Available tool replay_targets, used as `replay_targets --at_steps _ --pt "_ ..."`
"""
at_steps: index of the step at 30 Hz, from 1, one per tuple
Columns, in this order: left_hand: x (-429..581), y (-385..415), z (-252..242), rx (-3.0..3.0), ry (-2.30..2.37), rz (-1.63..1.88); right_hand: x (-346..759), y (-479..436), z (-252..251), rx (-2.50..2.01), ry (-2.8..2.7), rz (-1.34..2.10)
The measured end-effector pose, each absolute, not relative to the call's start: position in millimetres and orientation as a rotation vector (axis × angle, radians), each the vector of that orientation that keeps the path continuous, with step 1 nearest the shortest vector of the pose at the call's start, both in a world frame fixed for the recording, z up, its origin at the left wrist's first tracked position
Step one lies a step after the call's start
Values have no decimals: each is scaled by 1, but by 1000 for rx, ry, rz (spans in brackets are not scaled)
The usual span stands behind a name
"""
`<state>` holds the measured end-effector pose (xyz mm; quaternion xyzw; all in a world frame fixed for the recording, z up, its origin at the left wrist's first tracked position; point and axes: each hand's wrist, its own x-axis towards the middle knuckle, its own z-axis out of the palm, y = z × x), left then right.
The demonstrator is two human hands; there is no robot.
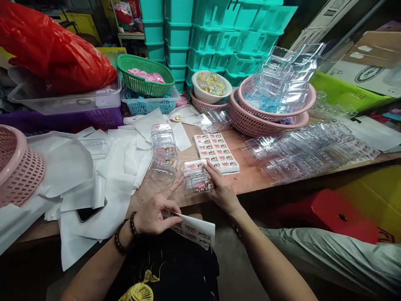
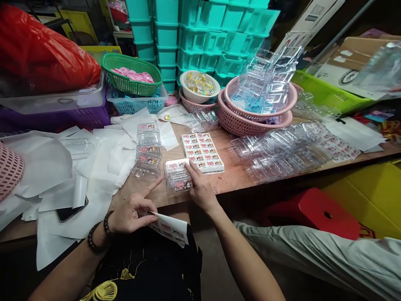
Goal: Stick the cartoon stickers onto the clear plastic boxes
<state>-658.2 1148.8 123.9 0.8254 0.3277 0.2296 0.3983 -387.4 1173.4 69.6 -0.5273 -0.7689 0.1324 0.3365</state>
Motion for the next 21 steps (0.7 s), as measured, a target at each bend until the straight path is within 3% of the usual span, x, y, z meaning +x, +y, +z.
replay_targets --at_steps 5,9,13,21 --pt "-681 1150 127 2178 1143 832 -400 1222 72 -1522 -1938 269" --pt "-687 1165 123 2132 1260 719 -408 1239 81 -1574 -1994 323" --pt "-688 1175 114 2038 1255 655 -418 1200 95 -1539 -1873 132" --pt "-704 1168 113 1856 1130 718 -484 1184 77 -1589 -1830 822"
